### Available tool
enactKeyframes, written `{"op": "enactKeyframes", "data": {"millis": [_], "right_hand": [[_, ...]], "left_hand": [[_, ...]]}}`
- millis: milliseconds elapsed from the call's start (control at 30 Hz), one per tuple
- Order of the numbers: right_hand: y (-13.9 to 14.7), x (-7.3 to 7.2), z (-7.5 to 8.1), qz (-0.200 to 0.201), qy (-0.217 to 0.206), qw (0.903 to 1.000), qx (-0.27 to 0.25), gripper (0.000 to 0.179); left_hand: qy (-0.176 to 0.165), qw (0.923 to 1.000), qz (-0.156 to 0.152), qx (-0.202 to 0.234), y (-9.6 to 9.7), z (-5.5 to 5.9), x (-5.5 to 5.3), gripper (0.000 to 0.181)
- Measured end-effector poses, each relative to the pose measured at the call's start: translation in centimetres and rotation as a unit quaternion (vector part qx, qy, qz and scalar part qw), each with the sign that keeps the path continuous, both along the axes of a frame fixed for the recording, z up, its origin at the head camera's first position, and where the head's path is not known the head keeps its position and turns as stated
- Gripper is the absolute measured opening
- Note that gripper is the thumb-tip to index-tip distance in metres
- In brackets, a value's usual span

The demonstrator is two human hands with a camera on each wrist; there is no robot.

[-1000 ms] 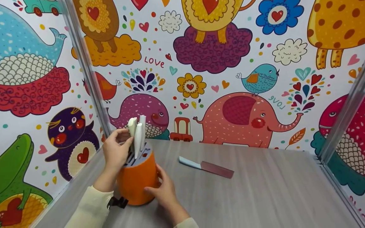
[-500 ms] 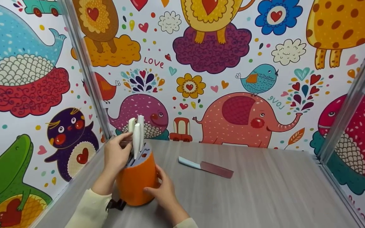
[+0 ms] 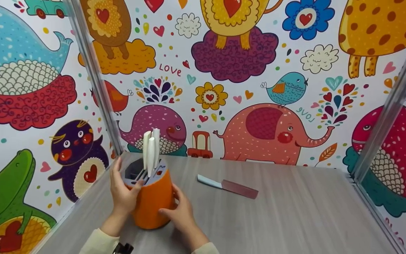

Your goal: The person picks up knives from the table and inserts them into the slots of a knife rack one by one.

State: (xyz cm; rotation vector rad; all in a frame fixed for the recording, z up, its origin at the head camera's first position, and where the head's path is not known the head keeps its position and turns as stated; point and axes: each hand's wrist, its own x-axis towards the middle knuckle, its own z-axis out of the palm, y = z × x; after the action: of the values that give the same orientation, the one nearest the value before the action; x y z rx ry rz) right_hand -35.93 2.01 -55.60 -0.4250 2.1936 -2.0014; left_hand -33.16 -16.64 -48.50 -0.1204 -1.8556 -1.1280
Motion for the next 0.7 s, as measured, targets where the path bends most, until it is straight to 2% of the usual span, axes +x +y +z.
{"op": "enactKeyframes", "data": {"millis": [67,167,267,333,433,567,700], "right_hand": [[0.0,-0.1,0.0,0.000,0.004,1.0000,0.000,0.090],[0.1,-0.3,0.0,0.001,0.007,1.0000,0.000,0.090],[0.3,-0.4,0.0,0.001,0.011,0.9999,-0.001,0.091],[0.3,-0.4,0.0,-0.001,0.014,0.9999,0.001,0.092],[0.4,-0.4,0.0,-0.004,0.011,0.9999,0.004,0.093],[0.6,-0.6,-0.2,0.003,0.006,1.0000,0.005,0.092],[2.1,-1.5,-1.2,0.020,0.035,0.9991,-0.016,0.083]], "left_hand": [[-0.029,0.9987,-0.030,0.029,-0.4,-1.3,-0.2,0.104],[-0.066,0.9903,-0.090,0.082,-1.2,-2.8,-0.5,0.112],[-0.084,0.9787,-0.146,0.117,-2.0,-3.9,-0.8,0.119],[-0.089,0.9728,-0.174,0.125,-2.3,-4.3,-1.0,0.121],[-0.100,0.9691,-0.190,0.122,-2.7,-4.6,-1.1,0.120],[-0.108,0.9702,-0.186,0.111,-3.2,-4.5,-0.9,0.117],[-0.099,0.9724,-0.183,0.106,-3.2,-4.6,-0.8,0.119]]}}
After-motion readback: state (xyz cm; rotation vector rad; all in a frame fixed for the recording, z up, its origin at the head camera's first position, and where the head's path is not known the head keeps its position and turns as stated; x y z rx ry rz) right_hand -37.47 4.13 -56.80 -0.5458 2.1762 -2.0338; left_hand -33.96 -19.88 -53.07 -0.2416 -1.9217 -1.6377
